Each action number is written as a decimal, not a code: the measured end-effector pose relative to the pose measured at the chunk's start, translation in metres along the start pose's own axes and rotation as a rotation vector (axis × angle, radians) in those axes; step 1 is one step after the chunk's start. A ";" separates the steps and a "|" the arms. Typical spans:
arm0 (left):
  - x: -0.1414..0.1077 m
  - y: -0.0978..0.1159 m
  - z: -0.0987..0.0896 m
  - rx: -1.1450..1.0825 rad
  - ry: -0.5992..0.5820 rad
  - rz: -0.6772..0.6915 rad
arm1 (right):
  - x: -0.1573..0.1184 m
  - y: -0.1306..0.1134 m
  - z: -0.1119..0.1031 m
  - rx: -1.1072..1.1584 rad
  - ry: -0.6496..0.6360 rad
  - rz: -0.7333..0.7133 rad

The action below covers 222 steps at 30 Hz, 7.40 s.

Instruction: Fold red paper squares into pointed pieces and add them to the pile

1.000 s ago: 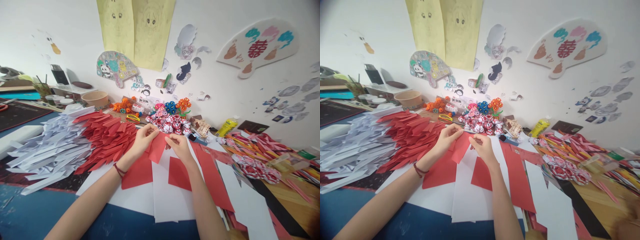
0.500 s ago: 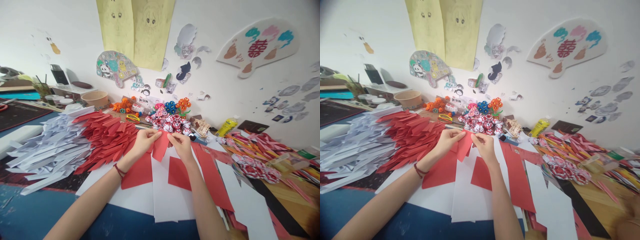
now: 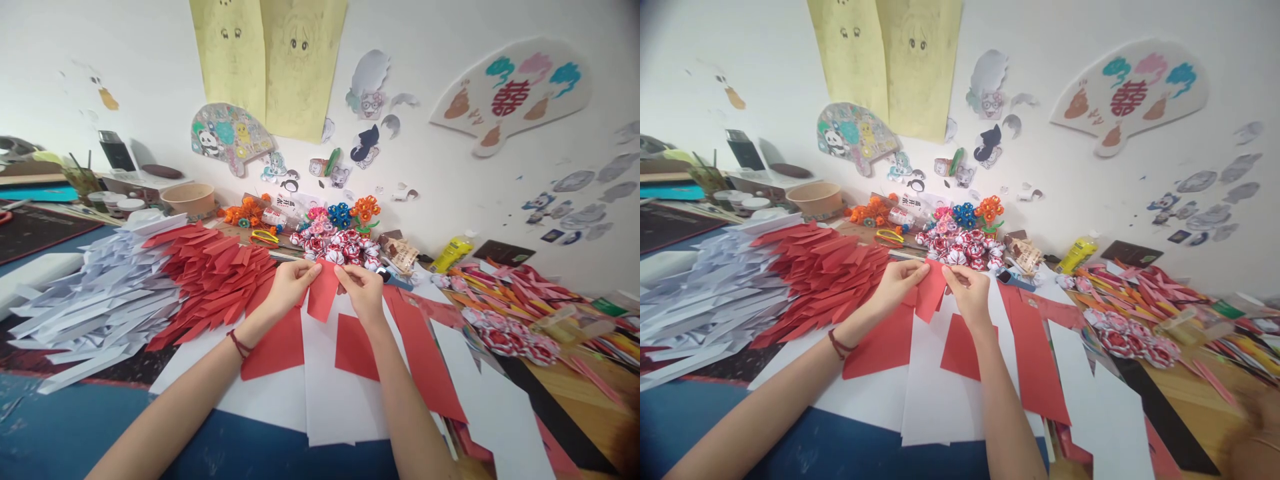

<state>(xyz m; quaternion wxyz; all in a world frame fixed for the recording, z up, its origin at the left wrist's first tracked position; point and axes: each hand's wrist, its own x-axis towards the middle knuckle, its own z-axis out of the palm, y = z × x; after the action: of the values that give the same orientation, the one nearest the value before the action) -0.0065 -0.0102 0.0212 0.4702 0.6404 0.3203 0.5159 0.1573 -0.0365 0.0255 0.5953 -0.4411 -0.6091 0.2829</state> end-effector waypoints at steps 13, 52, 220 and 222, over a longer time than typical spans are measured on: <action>-0.002 -0.006 0.000 0.377 -0.011 0.074 | 0.003 0.009 0.006 -0.043 -0.072 -0.019; 0.001 -0.011 -0.001 0.653 -0.116 0.036 | 0.017 0.033 -0.013 0.202 0.579 0.083; 0.009 -0.005 -0.024 0.820 0.298 0.030 | 0.001 0.012 0.008 -0.730 -0.106 -0.399; 0.009 -0.006 -0.024 0.790 0.282 0.027 | -0.003 0.012 0.015 -0.738 -0.230 -0.427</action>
<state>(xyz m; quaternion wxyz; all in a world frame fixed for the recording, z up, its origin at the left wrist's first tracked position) -0.0267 0.0064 0.0197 0.1332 0.6988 0.5462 0.4423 0.1447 -0.0304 0.0115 0.3713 -0.4539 -0.8093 -0.0357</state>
